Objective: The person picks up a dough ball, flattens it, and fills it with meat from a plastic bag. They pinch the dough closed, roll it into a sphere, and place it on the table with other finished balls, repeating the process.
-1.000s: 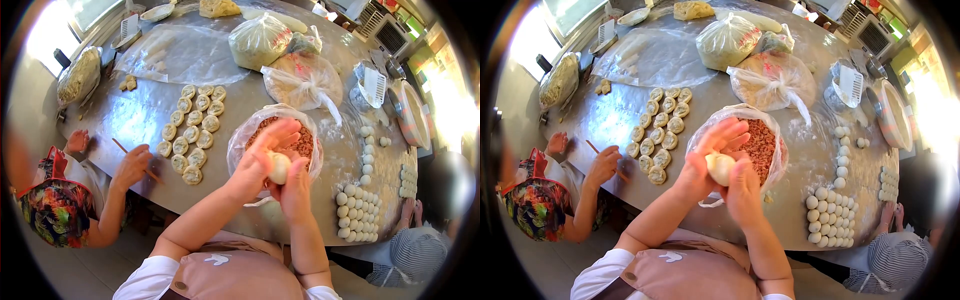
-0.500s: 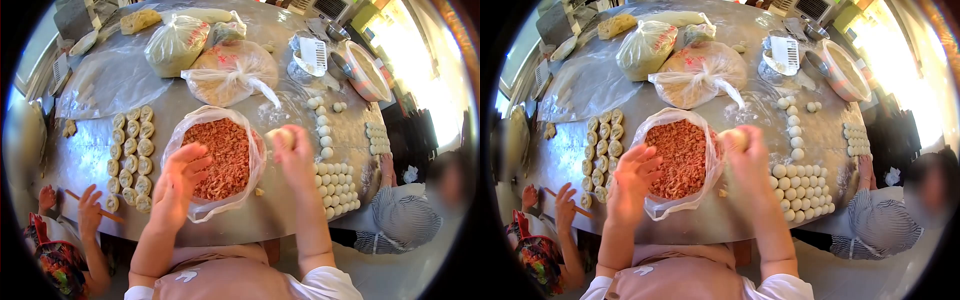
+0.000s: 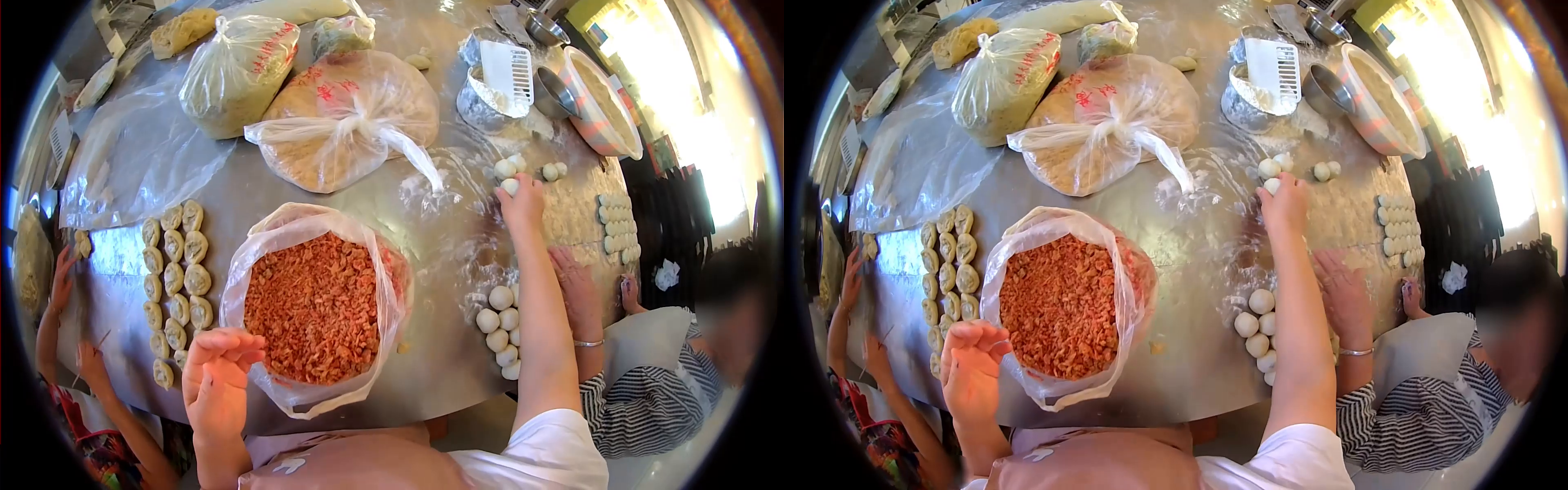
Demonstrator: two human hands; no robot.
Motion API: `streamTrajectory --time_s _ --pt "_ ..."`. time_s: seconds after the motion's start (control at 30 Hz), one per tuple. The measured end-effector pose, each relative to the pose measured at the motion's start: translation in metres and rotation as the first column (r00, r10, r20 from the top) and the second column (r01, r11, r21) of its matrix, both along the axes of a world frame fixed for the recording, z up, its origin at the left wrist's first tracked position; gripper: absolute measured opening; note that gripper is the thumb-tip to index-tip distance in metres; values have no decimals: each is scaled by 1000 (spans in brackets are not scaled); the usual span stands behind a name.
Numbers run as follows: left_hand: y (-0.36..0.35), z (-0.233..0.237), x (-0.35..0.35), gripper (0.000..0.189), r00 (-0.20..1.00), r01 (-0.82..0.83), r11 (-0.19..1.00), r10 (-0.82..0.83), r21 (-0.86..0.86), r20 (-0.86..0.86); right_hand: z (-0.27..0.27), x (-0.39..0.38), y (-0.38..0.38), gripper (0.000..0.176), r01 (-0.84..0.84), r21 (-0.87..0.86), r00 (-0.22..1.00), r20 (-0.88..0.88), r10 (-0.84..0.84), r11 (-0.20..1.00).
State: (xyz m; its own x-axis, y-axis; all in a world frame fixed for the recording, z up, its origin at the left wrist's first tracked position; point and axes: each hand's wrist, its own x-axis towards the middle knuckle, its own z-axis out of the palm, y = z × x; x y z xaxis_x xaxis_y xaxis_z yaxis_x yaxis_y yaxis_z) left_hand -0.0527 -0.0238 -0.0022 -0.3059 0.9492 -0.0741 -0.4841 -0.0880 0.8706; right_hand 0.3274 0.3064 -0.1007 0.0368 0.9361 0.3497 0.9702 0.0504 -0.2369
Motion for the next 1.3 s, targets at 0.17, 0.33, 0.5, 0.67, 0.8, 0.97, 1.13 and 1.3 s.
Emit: streamTrajectory --time_s 0.17,0.33,0.5,0.67,0.8,0.97,1.13,1.3 --pt "9 0 -1 40 1000 -9 1000 8 -29 -4 3 -7 4 42 65 -62 998 -20 -67 996" --pt "13 0 1 39 1000 -2 999 2 -35 -4 -1 6 2 38 -25 -2 999 -34 25 1000" --pt "9 -1 1 39 1000 -3 999 3 -44 4 0 7 -1 37 -22 -28 1000 12 22 999" --pt "2 1 4 37 1000 12 999 -11 -31 21 1 3 -3 40 -12 -116 1000 23 15 993" --pt "-4 1 4 34 1000 23 997 -21 -80 22 12 -8 -27 48 -102 61 994 -26 104 993" --pt "-13 -6 4 28 994 51 975 -71 -216 -87 51 -61 -100 47 -326 -46 916 -260 304 944" --pt "-5 15 18 26 865 140 977 -198 -158 -461 96 -111 -166 37 -498 50 719 -535 444 866" --pt "28 52 41 40 295 324 926 95 192 -951 112 -150 -214 31 -552 5 375 -892 254 834"
